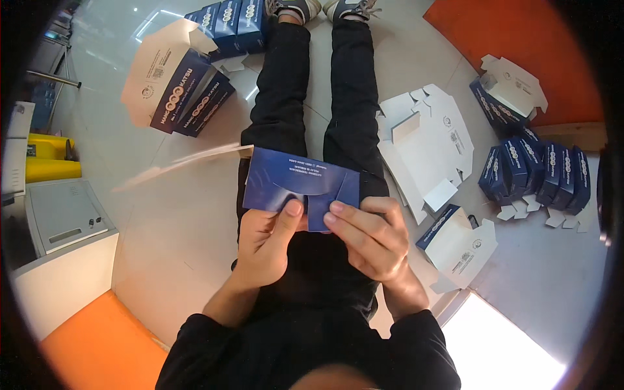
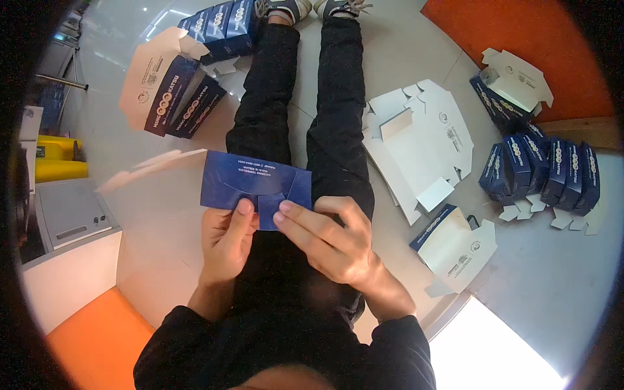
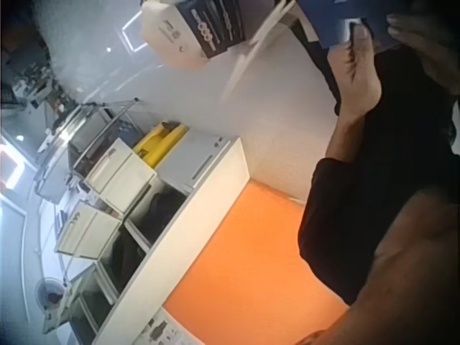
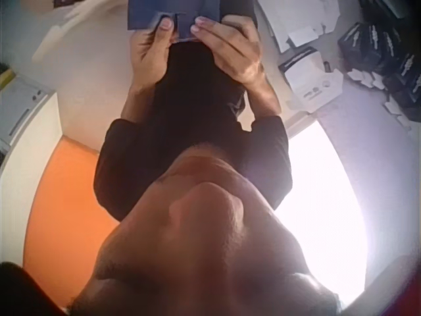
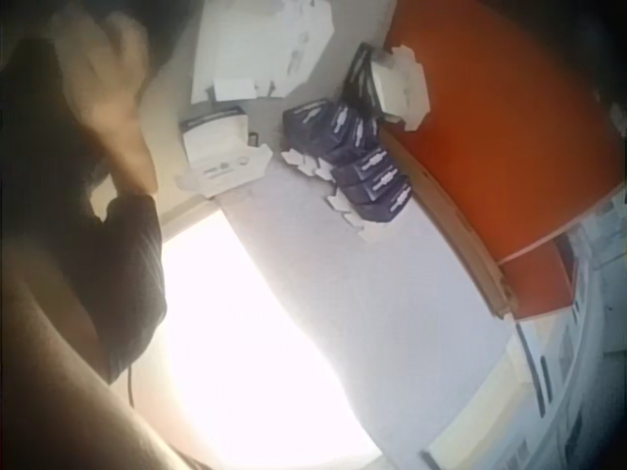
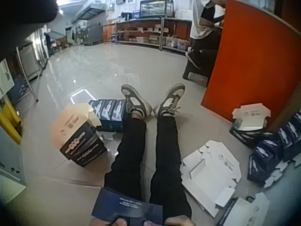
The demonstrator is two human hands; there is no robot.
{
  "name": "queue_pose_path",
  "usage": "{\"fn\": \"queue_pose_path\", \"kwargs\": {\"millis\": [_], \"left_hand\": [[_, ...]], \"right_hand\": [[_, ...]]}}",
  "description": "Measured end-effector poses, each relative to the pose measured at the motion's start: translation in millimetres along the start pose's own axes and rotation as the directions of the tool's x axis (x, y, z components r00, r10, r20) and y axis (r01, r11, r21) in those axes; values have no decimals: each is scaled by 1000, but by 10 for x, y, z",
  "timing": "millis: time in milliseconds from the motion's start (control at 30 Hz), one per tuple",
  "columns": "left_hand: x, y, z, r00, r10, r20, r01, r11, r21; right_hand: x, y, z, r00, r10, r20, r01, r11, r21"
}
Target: The person sits on the floor and assembles cardboard food boxes by hand. The person picks up flat cardboard sheets one by one, folds the sides and flaps to form the box shape, and stacks the completed boxes to the side.
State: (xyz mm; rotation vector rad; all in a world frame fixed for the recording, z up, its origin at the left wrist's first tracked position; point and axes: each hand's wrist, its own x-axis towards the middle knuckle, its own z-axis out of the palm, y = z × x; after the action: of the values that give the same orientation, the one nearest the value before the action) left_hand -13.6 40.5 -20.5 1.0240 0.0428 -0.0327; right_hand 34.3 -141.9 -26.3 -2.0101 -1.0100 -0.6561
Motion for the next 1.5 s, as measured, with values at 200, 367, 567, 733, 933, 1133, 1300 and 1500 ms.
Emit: {"fn": "queue_pose_path", "kwargs": {"millis": [200, 367, 567, 733, 933, 1133, 1300, 1500], "left_hand": [[-26, 44, -16, 1000, -7, -27, 11, 985, 174], [-11, -24, -95, 997, 76, -11, -72, 979, 192], [-87, -131, 8, 995, 53, -82, -45, 995, 92], [-142, -278, -13, 992, 120, -44, -114, 985, 126], [-150, -229, 78, 978, 128, -166, -134, 991, -24], [-176, -263, 165, 968, 27, -251, -79, 977, -198], [-227, -410, 31, 992, 47, -114, -85, 931, -356], [-241, -495, 20, 993, 86, -85, -112, 917, -384]], "right_hand": [[7, -54, -75, 992, 3, 123, 11, 994, -108], [25, -75, -90, 986, -36, 163, 60, 987, -148], [27, -188, -64, 982, 115, 147, -109, 993, -47], [-15, -90, -30, 994, 27, 102, -25, 999, -31], [-103, -4, 74, 999, -32, 10, 32, 999, -37], [-114, -15, 25, 993, -81, 88, 92, 988, -122], [-32, -24, -31, 987, -86, 134, 102, 988, -114], [-61, 25, 81, 992, -92, 83, 103, 985, -138]]}}
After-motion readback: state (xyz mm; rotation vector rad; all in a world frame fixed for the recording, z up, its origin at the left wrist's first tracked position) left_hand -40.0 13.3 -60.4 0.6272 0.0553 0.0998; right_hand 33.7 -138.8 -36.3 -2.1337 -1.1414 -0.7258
